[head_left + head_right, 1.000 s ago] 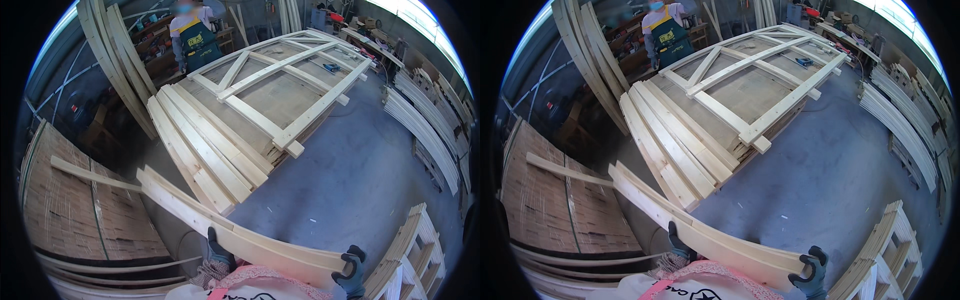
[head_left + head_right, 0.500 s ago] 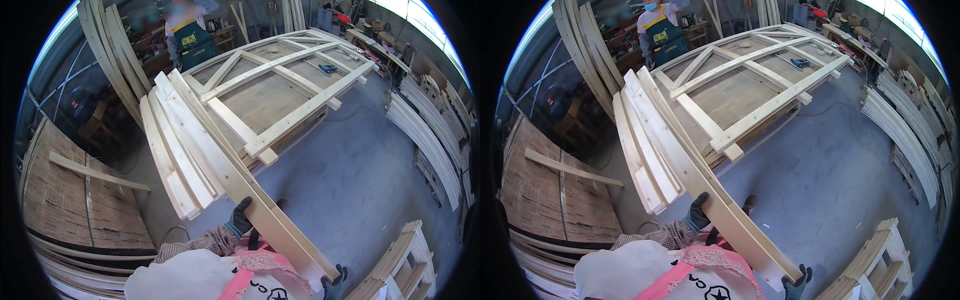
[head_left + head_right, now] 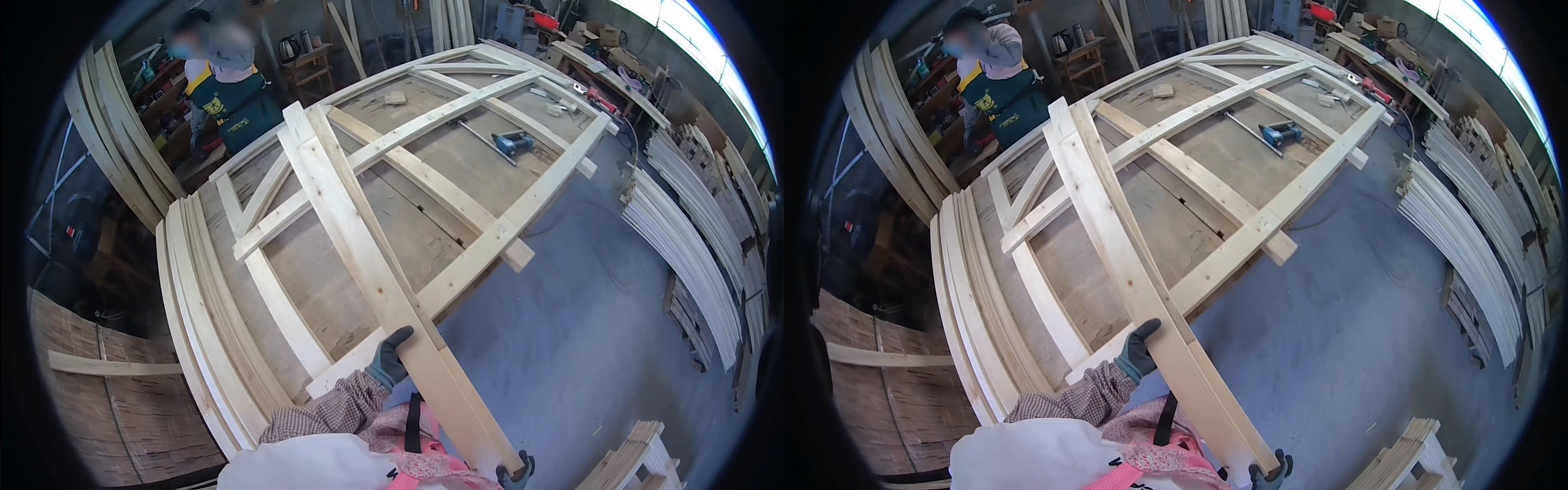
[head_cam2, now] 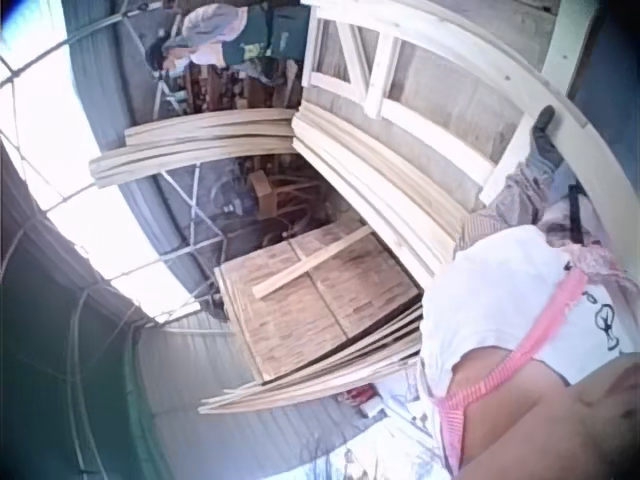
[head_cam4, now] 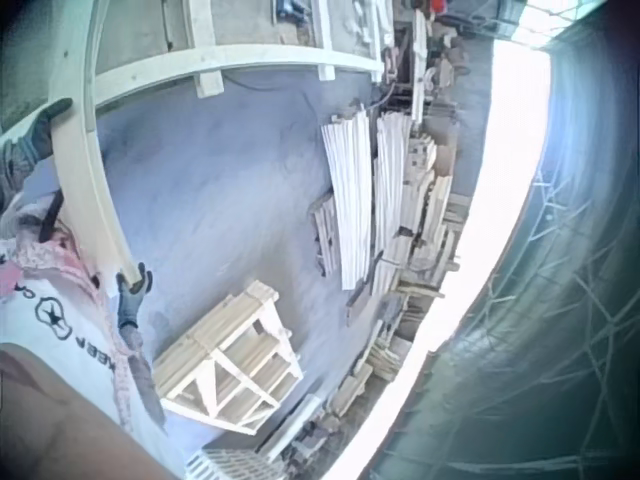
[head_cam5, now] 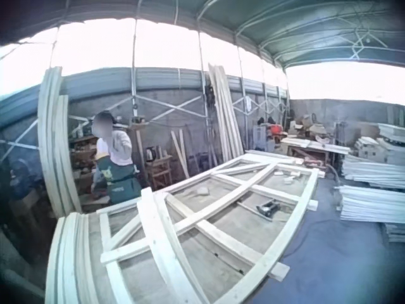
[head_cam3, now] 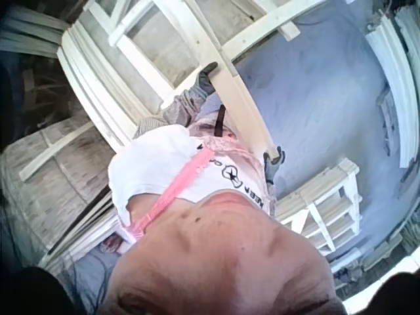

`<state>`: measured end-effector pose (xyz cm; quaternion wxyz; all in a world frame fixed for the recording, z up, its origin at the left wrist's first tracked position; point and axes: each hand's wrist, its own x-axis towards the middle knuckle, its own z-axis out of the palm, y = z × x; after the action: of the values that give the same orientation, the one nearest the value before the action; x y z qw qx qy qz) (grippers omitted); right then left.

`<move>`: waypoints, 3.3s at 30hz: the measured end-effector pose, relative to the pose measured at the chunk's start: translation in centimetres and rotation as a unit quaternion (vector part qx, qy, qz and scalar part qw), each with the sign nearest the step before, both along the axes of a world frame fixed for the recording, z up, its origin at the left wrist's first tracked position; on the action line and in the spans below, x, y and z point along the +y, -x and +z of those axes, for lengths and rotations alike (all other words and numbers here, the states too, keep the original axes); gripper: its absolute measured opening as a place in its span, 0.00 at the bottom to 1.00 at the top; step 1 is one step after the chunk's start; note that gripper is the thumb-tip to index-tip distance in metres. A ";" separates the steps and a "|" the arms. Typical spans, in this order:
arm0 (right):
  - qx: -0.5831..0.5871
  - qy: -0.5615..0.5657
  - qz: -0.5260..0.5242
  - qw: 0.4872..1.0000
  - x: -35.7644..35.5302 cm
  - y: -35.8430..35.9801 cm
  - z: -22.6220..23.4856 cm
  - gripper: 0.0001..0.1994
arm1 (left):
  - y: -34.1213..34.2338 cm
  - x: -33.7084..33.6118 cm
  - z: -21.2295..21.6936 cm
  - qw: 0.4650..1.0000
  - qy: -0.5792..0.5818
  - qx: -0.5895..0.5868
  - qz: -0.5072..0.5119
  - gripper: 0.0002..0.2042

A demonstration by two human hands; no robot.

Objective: The person assembles a wooden frame on a workbench using a nail gun. They position small wooden blocks and planks, then drive nails to secure the joints. The person repeatedly adjusts pieces and fastens them, building up the frame structure.

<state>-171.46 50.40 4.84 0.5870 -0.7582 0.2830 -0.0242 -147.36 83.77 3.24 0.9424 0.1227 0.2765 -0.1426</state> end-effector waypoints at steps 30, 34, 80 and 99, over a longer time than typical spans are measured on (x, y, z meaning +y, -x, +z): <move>0.128 0.329 0.392 0.849 9.3 -60.4 -3.7 0.57 | -10.8 -0.1 2.4 0.837 -0.547 -0.010 0.022 0.29; 0.152 0.383 0.446 0.794 9.5 -61.8 -1.3 0.50 | -17.9 -4.3 3.5 0.789 -0.608 -0.082 -0.011 0.29; 0.007 0.402 0.405 0.821 -31.4 -114.1 -6.6 0.48 | -41.1 -16.5 -2.4 0.364 -0.767 0.497 -0.178 0.57; 0.243 -0.219 0.634 0.701 -2.8 -81.8 0.3 0.27 | -51.9 -24.5 3.9 0.592 -0.743 0.310 0.029 0.48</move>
<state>-89.70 47.64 5.11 0.5242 -0.5882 -0.1343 0.6010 -95.47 59.31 7.19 0.3851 0.7208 0.5656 0.1106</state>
